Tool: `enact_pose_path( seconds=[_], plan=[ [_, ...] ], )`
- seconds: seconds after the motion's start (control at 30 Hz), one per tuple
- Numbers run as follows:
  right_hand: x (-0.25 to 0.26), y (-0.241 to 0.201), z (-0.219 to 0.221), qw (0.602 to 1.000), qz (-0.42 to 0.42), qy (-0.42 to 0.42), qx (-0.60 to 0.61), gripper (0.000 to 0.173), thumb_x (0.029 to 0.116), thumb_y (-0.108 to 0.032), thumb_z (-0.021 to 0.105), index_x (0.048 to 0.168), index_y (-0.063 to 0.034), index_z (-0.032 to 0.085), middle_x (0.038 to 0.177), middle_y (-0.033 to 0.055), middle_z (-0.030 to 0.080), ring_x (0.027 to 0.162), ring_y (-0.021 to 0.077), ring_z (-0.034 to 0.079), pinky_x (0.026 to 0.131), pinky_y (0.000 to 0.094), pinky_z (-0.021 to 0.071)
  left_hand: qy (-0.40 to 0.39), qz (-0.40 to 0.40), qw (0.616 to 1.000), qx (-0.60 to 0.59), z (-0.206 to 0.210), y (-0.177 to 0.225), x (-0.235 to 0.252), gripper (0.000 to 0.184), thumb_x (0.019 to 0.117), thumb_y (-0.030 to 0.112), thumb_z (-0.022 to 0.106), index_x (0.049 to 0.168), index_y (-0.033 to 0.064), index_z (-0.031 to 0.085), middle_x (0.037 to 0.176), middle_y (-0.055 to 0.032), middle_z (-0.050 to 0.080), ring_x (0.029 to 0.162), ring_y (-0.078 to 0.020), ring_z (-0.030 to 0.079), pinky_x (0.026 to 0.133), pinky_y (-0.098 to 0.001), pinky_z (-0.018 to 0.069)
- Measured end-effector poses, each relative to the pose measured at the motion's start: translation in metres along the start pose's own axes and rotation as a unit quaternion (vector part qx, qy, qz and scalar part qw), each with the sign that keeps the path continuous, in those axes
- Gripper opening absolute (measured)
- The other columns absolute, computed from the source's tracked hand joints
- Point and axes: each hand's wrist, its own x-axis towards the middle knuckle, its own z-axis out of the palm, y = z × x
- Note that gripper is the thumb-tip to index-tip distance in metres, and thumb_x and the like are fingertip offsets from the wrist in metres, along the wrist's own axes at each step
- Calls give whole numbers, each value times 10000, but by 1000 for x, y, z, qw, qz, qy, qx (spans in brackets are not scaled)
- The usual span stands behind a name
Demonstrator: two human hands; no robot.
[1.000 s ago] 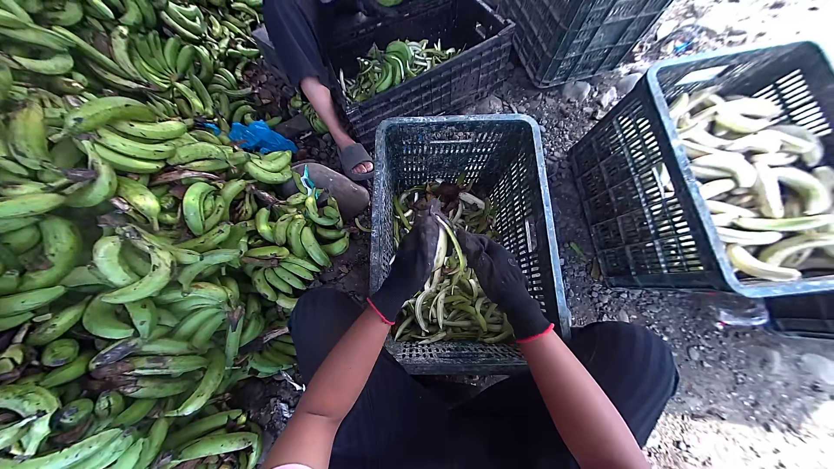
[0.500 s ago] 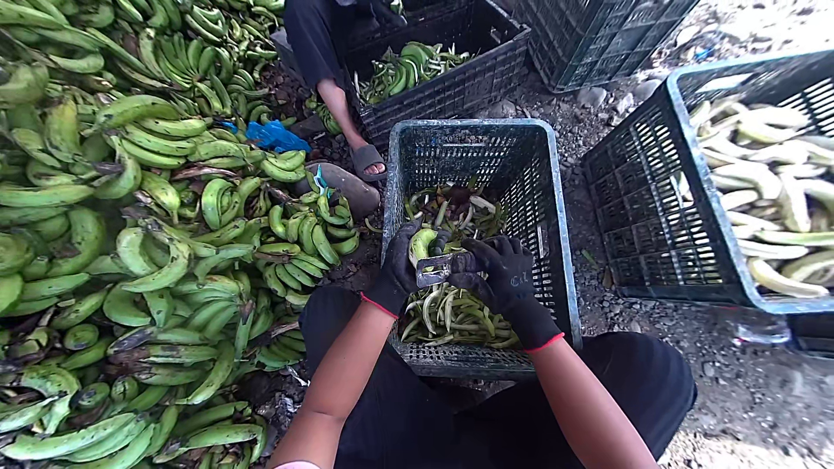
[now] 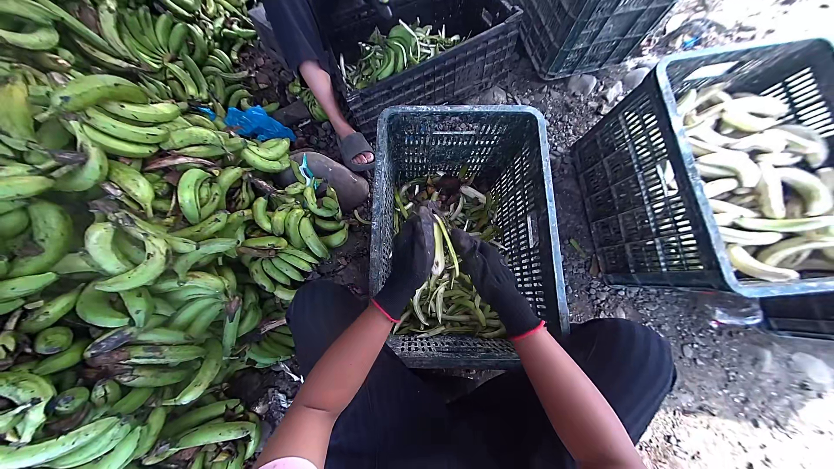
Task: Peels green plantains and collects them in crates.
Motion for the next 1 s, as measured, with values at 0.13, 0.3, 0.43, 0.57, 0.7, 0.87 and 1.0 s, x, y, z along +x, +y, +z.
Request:
enact_pose_path(
  seconds=[0.13,0.3,0.43,0.57,0.7,0.87,1.0],
  plan=[
    [8,20,-3,993,-108,-8,40,701,1069,-576,137,1531,-155,452,1325,151,638,1116,297,655,891,564,537,-85,-71,985,-135,0,5,6,560,1112,366,176,1442,70,519,1204,-130,665,1031,-180,654,910,-381,542],
    [5,11,-18,985,-156,22,-71,763,983,-743,266,1322,-171,641,1111,101,708,1008,285,682,814,581,539,-88,-169,881,-434,-21,-9,23,568,1100,482,202,1317,147,607,925,-28,695,723,-92,663,630,-254,583],
    [2,10,-18,953,-240,59,-172,908,850,-886,291,1289,-209,705,1156,196,688,1082,449,633,819,678,470,-91,-187,909,-361,-36,-7,25,503,1098,459,292,1298,154,640,833,3,650,610,-61,593,549,-217,536],
    [1,7,-16,957,-223,70,-174,873,845,-879,329,1270,-228,725,1145,194,688,1068,439,629,820,671,454,-94,-116,958,-245,-29,-16,21,543,1102,468,249,1297,175,662,884,-28,684,633,-91,599,546,-262,523],
    [-1,4,-8,980,-110,73,-150,796,896,-809,405,1311,-192,689,1220,211,664,1150,445,606,889,687,448,-85,-98,977,-169,-18,-8,13,577,1112,443,177,1340,174,634,1178,-48,702,936,-136,667,787,-357,563],
    [2,11,-15,994,16,103,-8,782,948,-815,286,1175,-164,654,896,161,654,799,374,641,633,635,471,-100,-65,985,-122,-8,4,4,592,1112,409,170,1320,107,634,1026,-70,715,864,-139,677,808,-365,578],
    [0,0,-49,990,24,138,33,749,955,-763,331,1229,-154,669,996,104,694,925,275,659,787,588,494,-111,-125,960,-224,-10,-18,31,617,1112,403,121,1357,79,585,776,-51,663,611,-145,630,605,-338,585]
  ],
)
